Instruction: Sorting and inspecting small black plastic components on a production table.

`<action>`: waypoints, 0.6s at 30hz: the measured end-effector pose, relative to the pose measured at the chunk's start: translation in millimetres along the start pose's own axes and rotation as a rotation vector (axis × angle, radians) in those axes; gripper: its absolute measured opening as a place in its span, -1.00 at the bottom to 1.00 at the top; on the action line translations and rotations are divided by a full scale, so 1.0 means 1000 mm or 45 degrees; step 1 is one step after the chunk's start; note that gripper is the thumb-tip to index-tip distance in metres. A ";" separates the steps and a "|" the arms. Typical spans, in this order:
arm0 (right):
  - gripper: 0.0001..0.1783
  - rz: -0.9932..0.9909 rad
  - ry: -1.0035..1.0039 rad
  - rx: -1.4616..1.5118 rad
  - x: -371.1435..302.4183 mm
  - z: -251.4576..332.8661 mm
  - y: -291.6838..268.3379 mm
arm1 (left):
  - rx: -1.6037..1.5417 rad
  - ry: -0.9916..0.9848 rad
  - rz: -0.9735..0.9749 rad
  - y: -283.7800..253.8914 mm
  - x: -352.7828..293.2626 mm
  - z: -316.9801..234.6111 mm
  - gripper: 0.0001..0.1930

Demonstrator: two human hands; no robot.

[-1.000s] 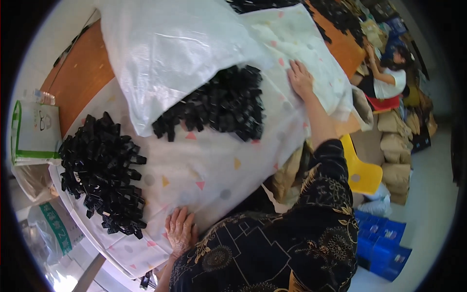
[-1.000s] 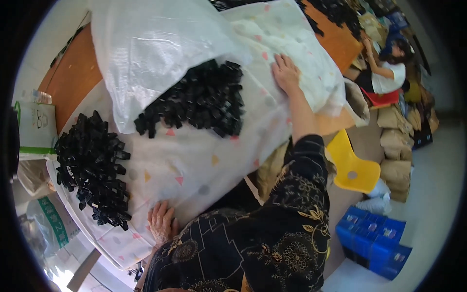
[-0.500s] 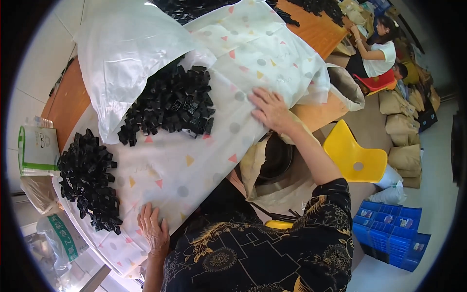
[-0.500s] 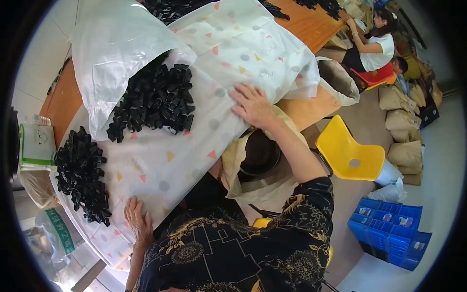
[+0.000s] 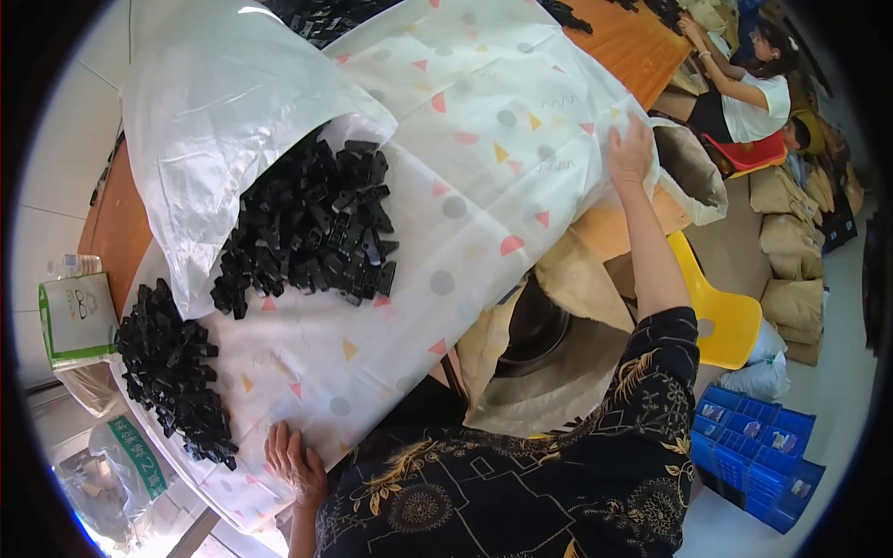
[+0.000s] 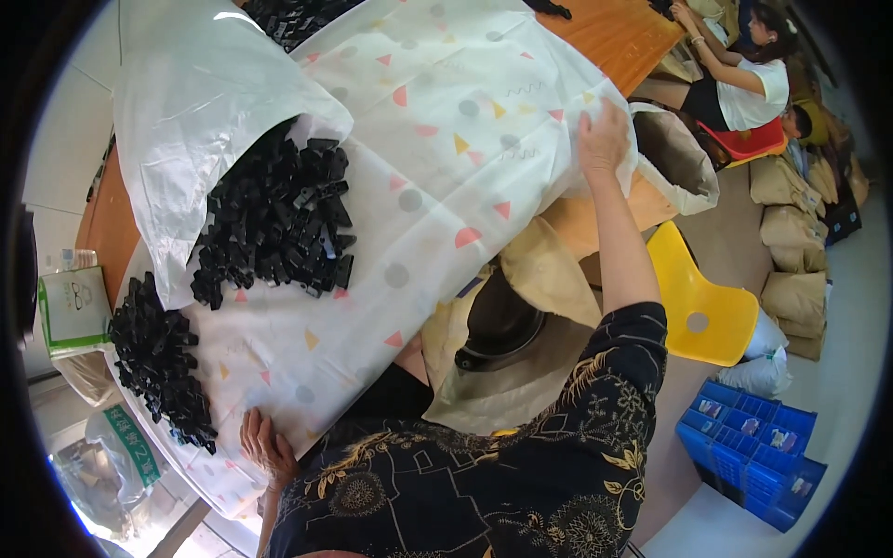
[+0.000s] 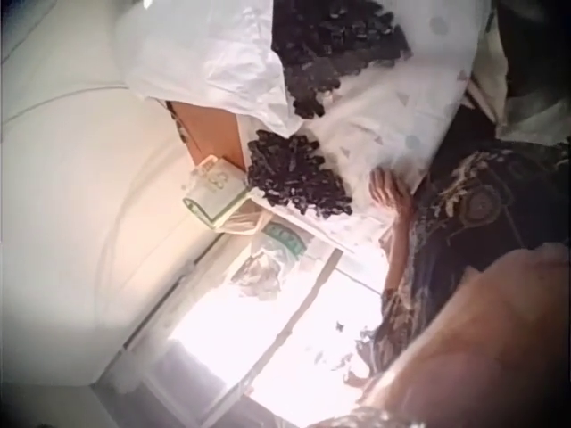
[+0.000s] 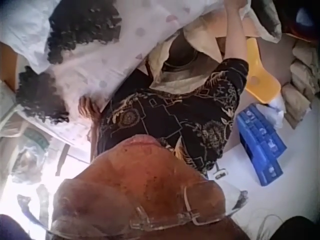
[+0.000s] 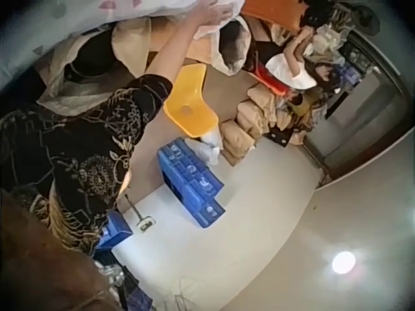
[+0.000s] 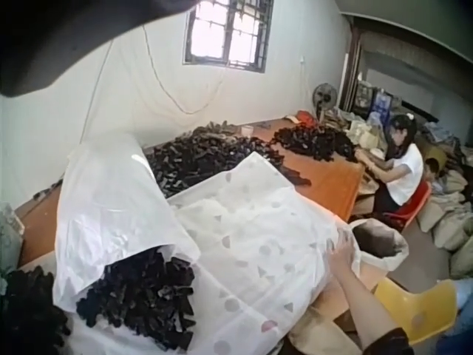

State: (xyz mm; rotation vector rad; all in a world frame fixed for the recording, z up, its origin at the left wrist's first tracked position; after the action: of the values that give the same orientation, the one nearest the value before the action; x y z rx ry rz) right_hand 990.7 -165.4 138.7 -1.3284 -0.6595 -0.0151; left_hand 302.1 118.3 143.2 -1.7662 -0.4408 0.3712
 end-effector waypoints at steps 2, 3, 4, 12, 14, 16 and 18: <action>-0.42 -0.078 0.790 0.331 -0.001 -0.037 0.016 | -0.002 0.020 -0.007 0.003 0.000 0.002 -0.58; -0.42 -0.075 0.788 0.330 0.002 -0.046 0.022 | 0.006 0.031 -0.006 0.003 -0.002 0.004 -0.58; -0.46 0.023 0.759 0.400 0.006 -0.054 0.027 | 0.002 0.030 -0.007 0.004 -0.003 0.006 -0.58; -0.70 0.040 0.699 0.187 0.028 -0.074 0.028 | 0.017 0.040 -0.012 0.008 -0.009 0.010 -0.61; -0.68 0.048 0.690 0.173 0.032 -0.076 0.032 | 0.038 0.060 0.004 0.006 -0.008 0.010 -0.57; -0.67 0.054 0.683 0.155 0.038 -0.081 0.037 | 0.057 0.084 0.020 0.006 -0.006 0.009 -0.54; -0.67 0.169 0.750 0.109 0.043 -0.083 0.042 | 0.040 0.085 0.008 0.007 -0.005 0.006 -0.54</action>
State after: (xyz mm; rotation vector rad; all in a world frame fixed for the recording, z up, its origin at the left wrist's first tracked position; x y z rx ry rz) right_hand 1077.6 -213.2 114.1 -1.2014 -0.0717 -0.2582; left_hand 295.4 119.9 135.2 -1.7448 -0.3801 0.3209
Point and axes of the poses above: each hand's wrist, its own x-axis towards the middle knuckle, its own y-axis out of the palm, z = x × y, the point moved 3 cm from there along x, towards the middle knuckle, and after that the axes turned 7 degrees about z, right-handed, at the moved point
